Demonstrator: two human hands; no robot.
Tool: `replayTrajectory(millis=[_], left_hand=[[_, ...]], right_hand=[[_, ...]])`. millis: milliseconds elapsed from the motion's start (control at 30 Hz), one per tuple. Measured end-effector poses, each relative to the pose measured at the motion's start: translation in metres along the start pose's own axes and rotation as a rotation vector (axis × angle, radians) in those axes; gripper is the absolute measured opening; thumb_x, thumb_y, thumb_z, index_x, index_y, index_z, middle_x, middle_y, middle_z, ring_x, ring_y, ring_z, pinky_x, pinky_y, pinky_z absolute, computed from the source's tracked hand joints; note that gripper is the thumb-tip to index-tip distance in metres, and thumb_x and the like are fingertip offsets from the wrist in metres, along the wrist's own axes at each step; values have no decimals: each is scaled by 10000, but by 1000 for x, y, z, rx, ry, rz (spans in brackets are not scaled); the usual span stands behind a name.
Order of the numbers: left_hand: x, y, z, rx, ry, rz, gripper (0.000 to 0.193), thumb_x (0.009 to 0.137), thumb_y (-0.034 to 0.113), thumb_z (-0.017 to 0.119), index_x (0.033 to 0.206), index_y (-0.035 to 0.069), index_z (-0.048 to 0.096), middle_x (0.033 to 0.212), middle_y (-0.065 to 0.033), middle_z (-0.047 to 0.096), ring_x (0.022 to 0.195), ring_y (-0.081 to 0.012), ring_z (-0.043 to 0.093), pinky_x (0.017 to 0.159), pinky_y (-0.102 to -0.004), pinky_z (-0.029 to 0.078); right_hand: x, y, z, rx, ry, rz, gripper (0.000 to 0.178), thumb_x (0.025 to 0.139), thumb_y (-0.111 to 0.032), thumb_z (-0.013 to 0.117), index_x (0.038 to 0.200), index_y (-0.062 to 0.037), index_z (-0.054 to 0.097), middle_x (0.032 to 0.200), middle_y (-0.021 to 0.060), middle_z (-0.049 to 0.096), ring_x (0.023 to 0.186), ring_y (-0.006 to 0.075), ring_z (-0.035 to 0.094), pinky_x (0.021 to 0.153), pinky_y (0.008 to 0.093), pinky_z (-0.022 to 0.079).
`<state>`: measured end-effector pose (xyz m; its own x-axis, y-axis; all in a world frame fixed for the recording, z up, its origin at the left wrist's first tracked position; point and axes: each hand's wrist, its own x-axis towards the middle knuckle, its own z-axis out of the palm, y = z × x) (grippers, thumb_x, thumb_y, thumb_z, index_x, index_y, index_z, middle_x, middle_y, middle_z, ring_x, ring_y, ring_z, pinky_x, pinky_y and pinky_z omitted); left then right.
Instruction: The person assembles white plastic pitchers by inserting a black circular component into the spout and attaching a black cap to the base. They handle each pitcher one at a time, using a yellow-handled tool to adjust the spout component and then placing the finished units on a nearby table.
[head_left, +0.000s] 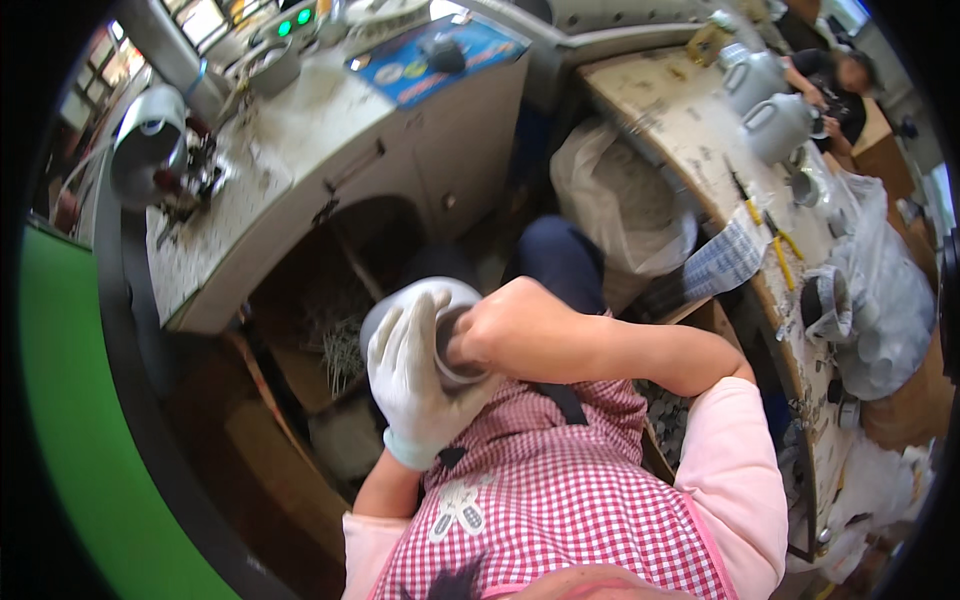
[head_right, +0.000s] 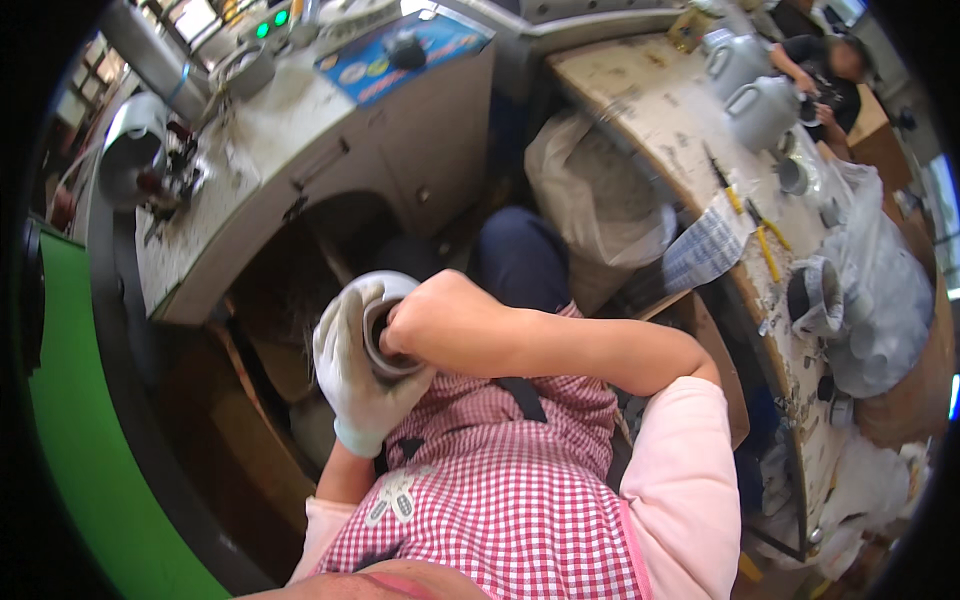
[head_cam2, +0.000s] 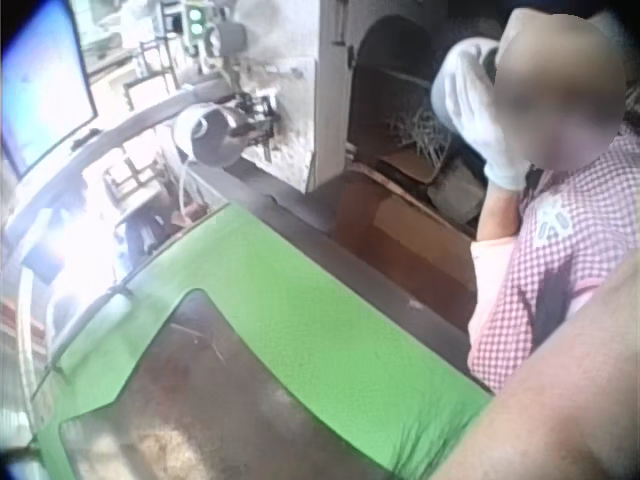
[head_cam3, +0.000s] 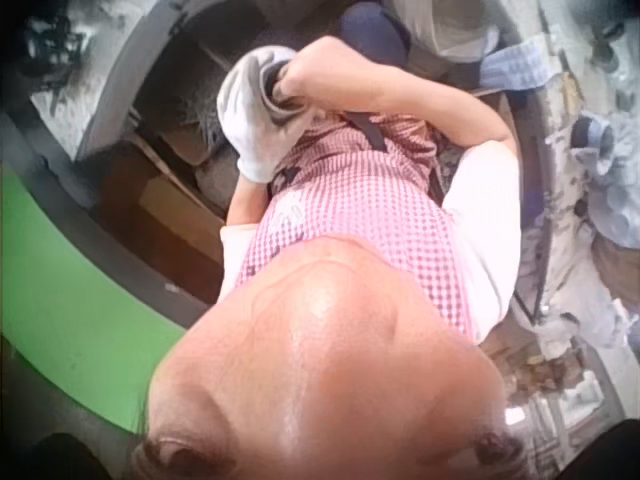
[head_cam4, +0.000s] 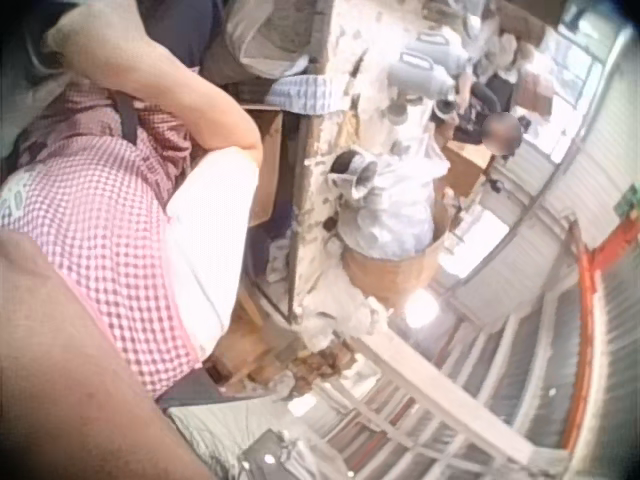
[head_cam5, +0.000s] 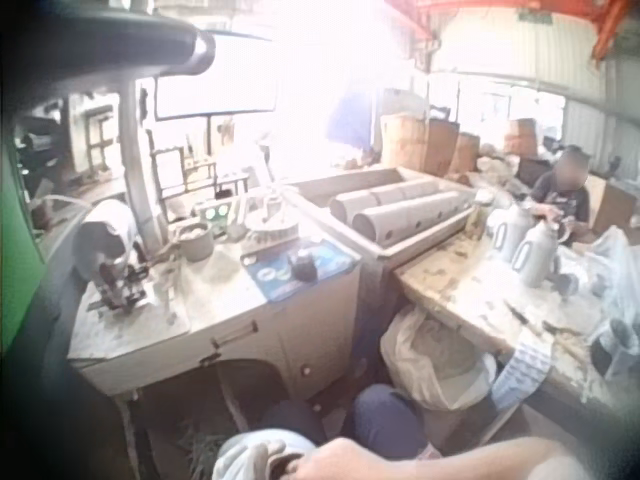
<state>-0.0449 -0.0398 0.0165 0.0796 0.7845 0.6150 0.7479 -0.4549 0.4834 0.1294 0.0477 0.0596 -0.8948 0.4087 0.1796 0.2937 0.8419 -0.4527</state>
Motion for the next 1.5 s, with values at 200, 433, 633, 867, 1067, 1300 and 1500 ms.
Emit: replayTrajectory(millis=[200,433,633,867,1067,1300,1500], left_hand=[[5,7,6,20,-43,92,997,663,383,916,1466,-35,495,1312,-164,662,1238,-406,599,1063,-509,445],[15,-21,-20,-33,177,-40,577,831,292,838,1295,10,642,1290,-186,666,1156,-313,655,1026,-420,495],[-17,-42,-26,-901,-246,-895,772,1103,588,317,1145,-62,733,1058,-149,769,984,-234,728,937,-346,540],[-37,-59,17,-1745,-69,-873,598,980,260,700,1465,-20,490,1340,-143,652,1219,-231,657,999,-416,584],[-54,-92,63,-2034,-189,-884,584,945,133,725,1464,-15,501,1353,-142,651,1240,-267,649,1076,-434,524],[-110,-124,127,-2115,-504,-803,666,895,88,779,1493,35,490,1373,-88,633,1255,-209,610,1097,-385,473],[-110,-125,118,-2066,-516,-963,758,842,124,814,1507,13,466,1403,-111,617,1295,-238,585,1120,-406,444]], right_hand=[[-9,8,-28,185,-352,-38,223,926,-259,680,961,-51,754,838,158,718,816,347,707,745,430,558],[-32,29,-30,478,348,492,280,969,-284,668,989,-22,765,845,155,724,750,244,697,730,378,551],[-73,74,-68,665,629,573,413,1040,-392,652,1042,3,773,829,-35,629,761,59,517,692,240,413],[-10,46,-79,-169,669,287,222,989,-209,696,1067,-10,757,1046,108,743,1005,210,670,861,315,520],[149,46,-97,154,389,110,323,1018,-278,657,1171,-2,721,1109,142,746,995,230,693,891,347,532],[418,56,-57,-330,315,144,671,993,-595,559,1271,7,661,1045,215,747,1010,355,735,851,445,593],[486,108,-66,-160,519,53,319,902,-283,617,1021,-39,784,1012,214,762,965,386,744,879,485,571]])
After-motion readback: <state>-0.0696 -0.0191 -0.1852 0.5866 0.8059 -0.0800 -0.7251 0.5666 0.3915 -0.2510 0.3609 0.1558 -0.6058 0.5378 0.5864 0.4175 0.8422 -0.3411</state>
